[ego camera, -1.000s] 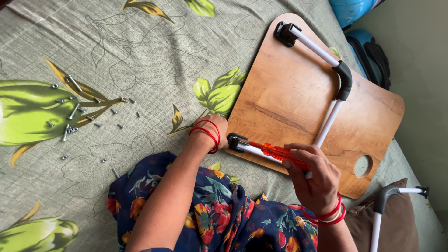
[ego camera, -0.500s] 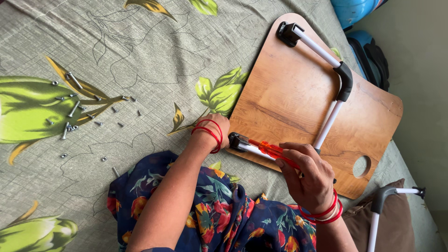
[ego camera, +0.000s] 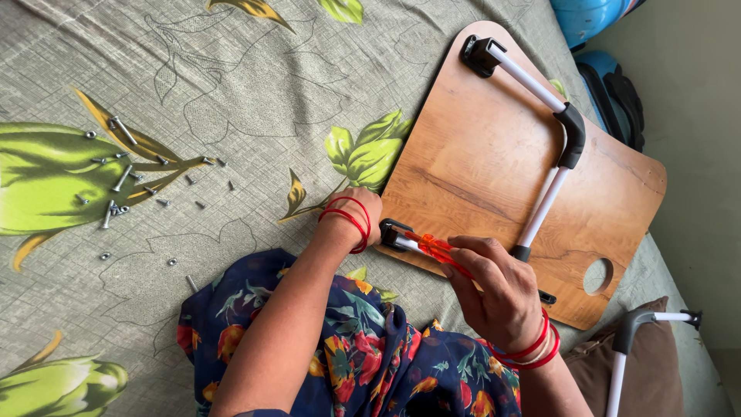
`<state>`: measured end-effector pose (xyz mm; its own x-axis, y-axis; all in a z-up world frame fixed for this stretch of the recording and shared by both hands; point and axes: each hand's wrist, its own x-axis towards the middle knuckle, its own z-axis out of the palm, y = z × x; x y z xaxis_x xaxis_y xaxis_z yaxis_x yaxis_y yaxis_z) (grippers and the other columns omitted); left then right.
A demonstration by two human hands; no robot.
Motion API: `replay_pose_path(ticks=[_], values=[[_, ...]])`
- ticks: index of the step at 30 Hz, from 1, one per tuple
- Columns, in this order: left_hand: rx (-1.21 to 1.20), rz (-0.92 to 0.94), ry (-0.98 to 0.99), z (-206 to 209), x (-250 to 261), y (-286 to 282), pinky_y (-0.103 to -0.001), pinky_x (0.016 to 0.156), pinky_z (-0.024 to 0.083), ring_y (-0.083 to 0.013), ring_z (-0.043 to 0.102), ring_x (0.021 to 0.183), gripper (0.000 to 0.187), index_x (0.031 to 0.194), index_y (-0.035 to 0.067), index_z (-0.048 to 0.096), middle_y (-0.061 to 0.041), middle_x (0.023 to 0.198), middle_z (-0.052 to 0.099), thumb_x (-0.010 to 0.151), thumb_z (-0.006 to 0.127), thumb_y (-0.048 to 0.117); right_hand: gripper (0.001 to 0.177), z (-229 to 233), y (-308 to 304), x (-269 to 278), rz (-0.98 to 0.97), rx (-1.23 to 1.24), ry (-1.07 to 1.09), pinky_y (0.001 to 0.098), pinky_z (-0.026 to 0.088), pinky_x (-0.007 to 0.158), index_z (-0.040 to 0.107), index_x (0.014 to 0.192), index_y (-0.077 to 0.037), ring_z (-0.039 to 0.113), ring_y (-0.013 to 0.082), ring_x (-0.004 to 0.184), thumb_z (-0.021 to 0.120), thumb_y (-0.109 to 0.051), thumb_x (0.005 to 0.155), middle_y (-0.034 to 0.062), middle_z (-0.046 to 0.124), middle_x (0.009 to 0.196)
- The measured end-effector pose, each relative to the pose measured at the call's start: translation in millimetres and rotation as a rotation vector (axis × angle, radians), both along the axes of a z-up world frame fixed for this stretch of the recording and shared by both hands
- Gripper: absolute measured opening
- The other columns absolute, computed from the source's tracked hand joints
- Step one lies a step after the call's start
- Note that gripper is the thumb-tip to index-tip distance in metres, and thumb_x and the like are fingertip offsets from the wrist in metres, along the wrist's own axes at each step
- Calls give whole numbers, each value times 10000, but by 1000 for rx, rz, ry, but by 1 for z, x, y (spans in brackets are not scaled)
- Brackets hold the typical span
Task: The person assembles a small wooden table by attaching metal legs to a wooden tabletop using a red-handled screwdriver. They insert and tighten screws at each leg joint while sitting on a bed.
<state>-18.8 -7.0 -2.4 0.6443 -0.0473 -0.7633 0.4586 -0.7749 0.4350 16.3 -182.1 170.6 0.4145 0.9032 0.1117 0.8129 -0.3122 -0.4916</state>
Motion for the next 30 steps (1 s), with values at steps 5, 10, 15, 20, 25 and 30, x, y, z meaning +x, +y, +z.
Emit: replay_pose_path(ticks=[5, 10, 15, 20, 25, 30], values=[[-1, -9, 19, 0, 1, -1, -385, 910, 598, -252, 727, 1069, 339, 1085, 72, 755, -125, 1114, 750, 838, 813, 298, 197, -1, 7, -2, 30, 6, 9, 352, 566, 648, 618, 1050, 16, 720, 286, 781, 739, 0, 895, 181, 704, 1038], [1, -17, 30, -1, 1, -1, -386, 900, 602, -244, 731, 1053, 327, 1082, 78, 751, -123, 1100, 750, 840, 811, 289, 218, 2, 14, -3, 30, -21, 5, 367, 562, 640, 612, 1082, 16, 712, 298, 768, 737, -3, 904, 178, 693, 1038], [3, -14, 16, 0, 1, -1, -388, 908, 594, -245, 724, 1063, 341, 1079, 76, 752, -126, 1104, 749, 828, 826, 294, 321, 9, 24, -9, 56, -75, 43, 387, 563, 687, 591, 1174, 34, 699, 328, 854, 737, -25, 894, 189, 662, 1112], [-6, 3, -5, -1, -1, 0, -389, 910, 592, -257, 723, 1069, 402, 1083, 76, 758, -128, 1116, 747, 794, 862, 334, 407, 29, 22, -7, 110, -145, -43, 422, 561, 798, 583, 1248, 37, 670, 366, 986, 651, 50, 847, 196, 627, 1154], [5, -9, -1, -4, 1, -2, -398, 912, 593, -257, 720, 1080, 459, 1104, 85, 757, -119, 1131, 747, 770, 883, 372, 413, 32, 20, -9, 91, -191, -14, 407, 547, 726, 612, 1246, 10, 674, 337, 902, 631, 87, 840, 173, 637, 1082], [17, -17, -6, -4, 0, -2, -399, 916, 594, -261, 719, 1084, 474, 1114, 85, 758, -119, 1146, 747, 762, 888, 375, 402, 31, 19, -12, 115, -228, -127, 409, 530, 667, 624, 1262, -5, 656, 289, 787, 677, -10, 864, 113, 631, 966]])
